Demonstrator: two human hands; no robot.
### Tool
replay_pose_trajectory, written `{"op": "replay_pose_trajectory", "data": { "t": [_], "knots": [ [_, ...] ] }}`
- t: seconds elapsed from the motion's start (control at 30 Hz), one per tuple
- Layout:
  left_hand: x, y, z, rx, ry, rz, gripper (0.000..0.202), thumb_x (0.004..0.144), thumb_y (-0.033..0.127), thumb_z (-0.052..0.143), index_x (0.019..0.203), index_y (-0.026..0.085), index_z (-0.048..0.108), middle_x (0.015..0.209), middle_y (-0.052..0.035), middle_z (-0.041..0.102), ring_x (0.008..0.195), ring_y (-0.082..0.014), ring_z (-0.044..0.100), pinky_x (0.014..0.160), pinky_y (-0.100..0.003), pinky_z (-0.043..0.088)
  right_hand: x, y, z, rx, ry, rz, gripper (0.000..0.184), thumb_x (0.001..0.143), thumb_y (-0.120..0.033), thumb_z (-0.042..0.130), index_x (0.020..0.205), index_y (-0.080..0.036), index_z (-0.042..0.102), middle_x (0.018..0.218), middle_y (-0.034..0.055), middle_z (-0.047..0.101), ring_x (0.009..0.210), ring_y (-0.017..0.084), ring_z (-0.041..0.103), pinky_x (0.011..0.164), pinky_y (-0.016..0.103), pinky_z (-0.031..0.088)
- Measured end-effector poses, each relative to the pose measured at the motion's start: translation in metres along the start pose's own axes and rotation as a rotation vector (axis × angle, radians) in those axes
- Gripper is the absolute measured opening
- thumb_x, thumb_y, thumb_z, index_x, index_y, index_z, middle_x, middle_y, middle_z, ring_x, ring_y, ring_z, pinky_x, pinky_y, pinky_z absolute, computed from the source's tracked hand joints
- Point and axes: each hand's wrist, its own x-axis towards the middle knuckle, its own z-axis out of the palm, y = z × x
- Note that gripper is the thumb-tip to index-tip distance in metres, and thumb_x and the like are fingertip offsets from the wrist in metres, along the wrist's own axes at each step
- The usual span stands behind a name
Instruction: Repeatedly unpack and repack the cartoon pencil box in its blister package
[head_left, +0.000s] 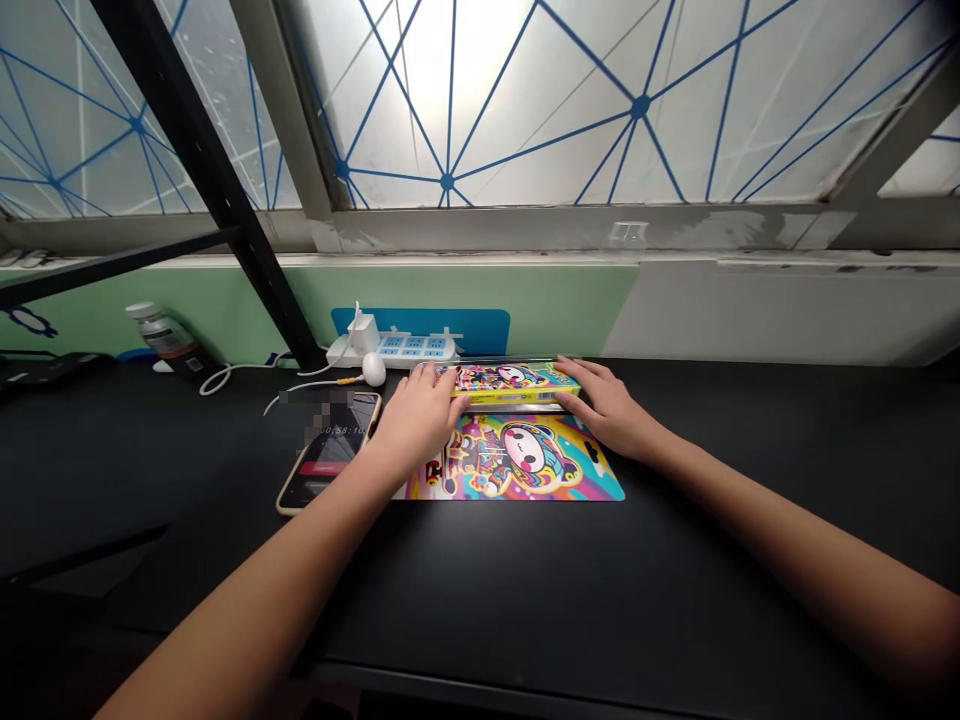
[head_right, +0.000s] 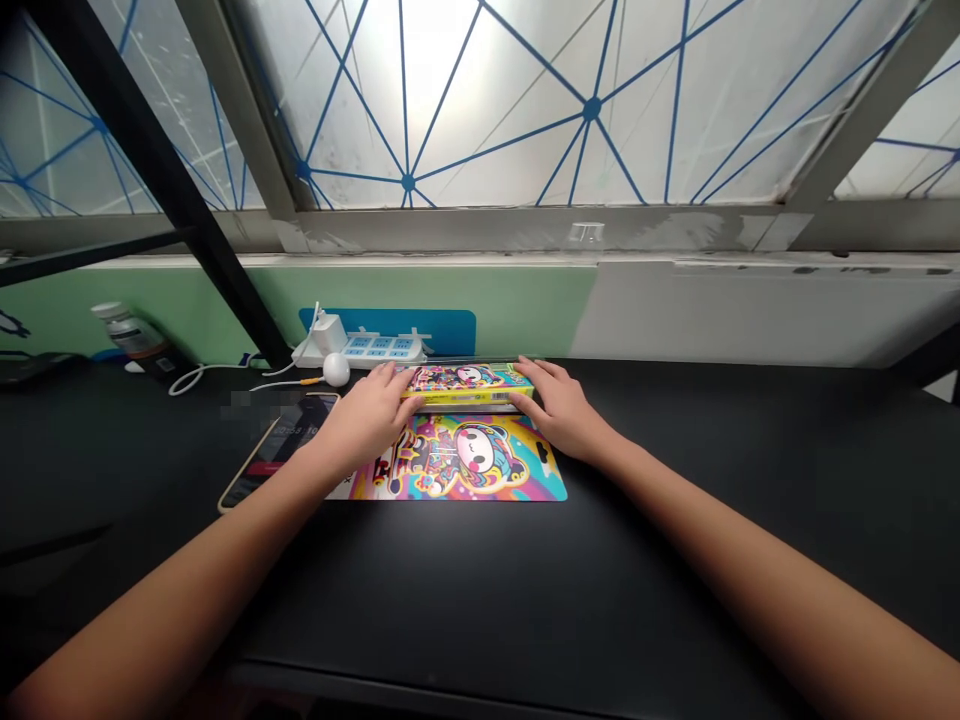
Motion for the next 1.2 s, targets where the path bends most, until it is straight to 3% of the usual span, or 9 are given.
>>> {"op": "replay_pose_trajectory", "data": {
  "t": [0.2, 0.37, 0.43, 0.5, 0.63, 0.73, 0.9, 1.03, 1.2],
  "knots": [
    [-0.010, 0.020, 0.003, 0.116, -0.024, -0.007, 0.057, 0.106, 0.044, 0.039, 0.153, 0.012, 0.040, 0.162, -0.0216, 0.038, 0.153, -0.0417, 0.023, 0.121, -0.059, 0.024, -0.007, -0.008, -0.002, -0.255, 0.020, -0.109, 0.051, 0.105, -0.049, 0.030, 0.140, -0.027, 0.059, 0.160, 0.0116, 0.045, 0.147, 0.035, 0.040, 0.115, 0.066, 0.025],
    [-0.013, 0.026, 0.004, 0.137, -0.036, -0.004, 0.065, 0.105, 0.054, 0.037, 0.149, 0.007, 0.044, 0.160, -0.0280, 0.037, 0.151, -0.0471, 0.027, 0.119, -0.063, 0.024, -0.024, -0.044, -0.008, -0.284, 0.126, -0.363, 0.035, 0.102, -0.041, 0.047, 0.124, -0.025, 0.068, 0.143, 0.0138, 0.063, 0.132, 0.034, 0.056, 0.112, 0.061, 0.033],
    [-0.012, 0.026, 0.003, 0.131, -0.030, 0.002, 0.060, 0.106, 0.053, 0.034, 0.143, 0.008, 0.050, 0.161, -0.0267, 0.037, 0.152, -0.0457, 0.026, 0.118, -0.062, 0.026, -0.034, -0.065, -0.004, -0.201, 0.044, -0.494, 0.031, 0.101, -0.037, 0.051, 0.123, -0.026, 0.069, 0.130, 0.0121, 0.070, 0.123, 0.031, 0.062, 0.107, 0.054, 0.042],
    [-0.012, 0.026, 0.003, 0.121, -0.023, 0.005, 0.058, 0.107, 0.053, 0.030, 0.137, 0.009, 0.054, 0.161, -0.0251, 0.037, 0.152, -0.0433, 0.027, 0.118, -0.059, 0.028, -0.043, -0.086, 0.003, -0.126, -0.110, -0.573, 0.036, 0.102, -0.040, 0.051, 0.130, -0.024, 0.066, 0.135, 0.0125, 0.068, 0.126, 0.030, 0.060, 0.106, 0.051, 0.045],
    [-0.010, 0.026, 0.007, 0.116, -0.012, 0.000, 0.063, 0.106, 0.056, 0.033, 0.146, 0.009, 0.045, 0.160, -0.0254, 0.039, 0.150, -0.0450, 0.029, 0.118, -0.060, 0.027, -0.053, -0.110, 0.013, -0.062, -0.421, -0.512, 0.075, 0.097, -0.063, 0.052, 0.156, -0.019, 0.041, 0.163, 0.0173, 0.038, 0.150, 0.038, 0.034, 0.117, 0.060, 0.034],
    [-0.010, 0.024, 0.008, 0.120, -0.016, 0.007, 0.060, 0.105, 0.056, 0.037, 0.151, 0.018, 0.043, 0.160, -0.0199, 0.040, 0.150, -0.0455, 0.029, 0.118, -0.061, 0.025, -0.053, -0.110, 0.006, -0.027, -0.498, -0.447, 0.081, 0.093, -0.069, 0.053, 0.158, -0.023, 0.038, 0.166, 0.0154, 0.033, 0.151, 0.039, 0.031, 0.119, 0.063, 0.029],
    [-0.010, 0.019, -0.002, 0.101, -0.028, 0.018, 0.047, 0.108, 0.048, 0.028, 0.134, 0.023, 0.057, 0.149, -0.0152, 0.054, 0.146, -0.0405, 0.038, 0.114, -0.062, 0.032, -0.052, -0.102, -0.008, -0.061, -0.399, -0.373, 0.047, 0.100, -0.059, 0.049, 0.125, -0.023, 0.067, 0.132, 0.0142, 0.067, 0.121, 0.034, 0.061, 0.102, 0.053, 0.047],
    [-0.011, 0.016, -0.006, 0.089, -0.028, -0.004, 0.043, 0.107, 0.044, 0.029, 0.124, 0.020, 0.060, 0.144, -0.0170, 0.057, 0.143, -0.0404, 0.042, 0.113, -0.063, 0.032, -0.052, -0.098, 0.004, -0.150, -0.251, -0.313, 0.049, 0.099, -0.056, 0.051, 0.129, -0.019, 0.060, 0.126, 0.0170, 0.064, 0.117, 0.036, 0.058, 0.098, 0.054, 0.047],
    [-0.011, 0.013, 0.001, 0.082, -0.013, -0.040, 0.050, 0.106, 0.045, 0.033, 0.147, 0.019, 0.044, 0.158, -0.0187, 0.044, 0.150, -0.0394, 0.032, 0.116, -0.064, 0.026, -0.056, -0.099, 0.017, -0.194, -0.166, -0.213, 0.046, 0.098, -0.060, 0.050, 0.118, -0.020, 0.061, 0.114, 0.0150, 0.063, 0.104, 0.034, 0.057, 0.089, 0.052, 0.049]
  ]
}}
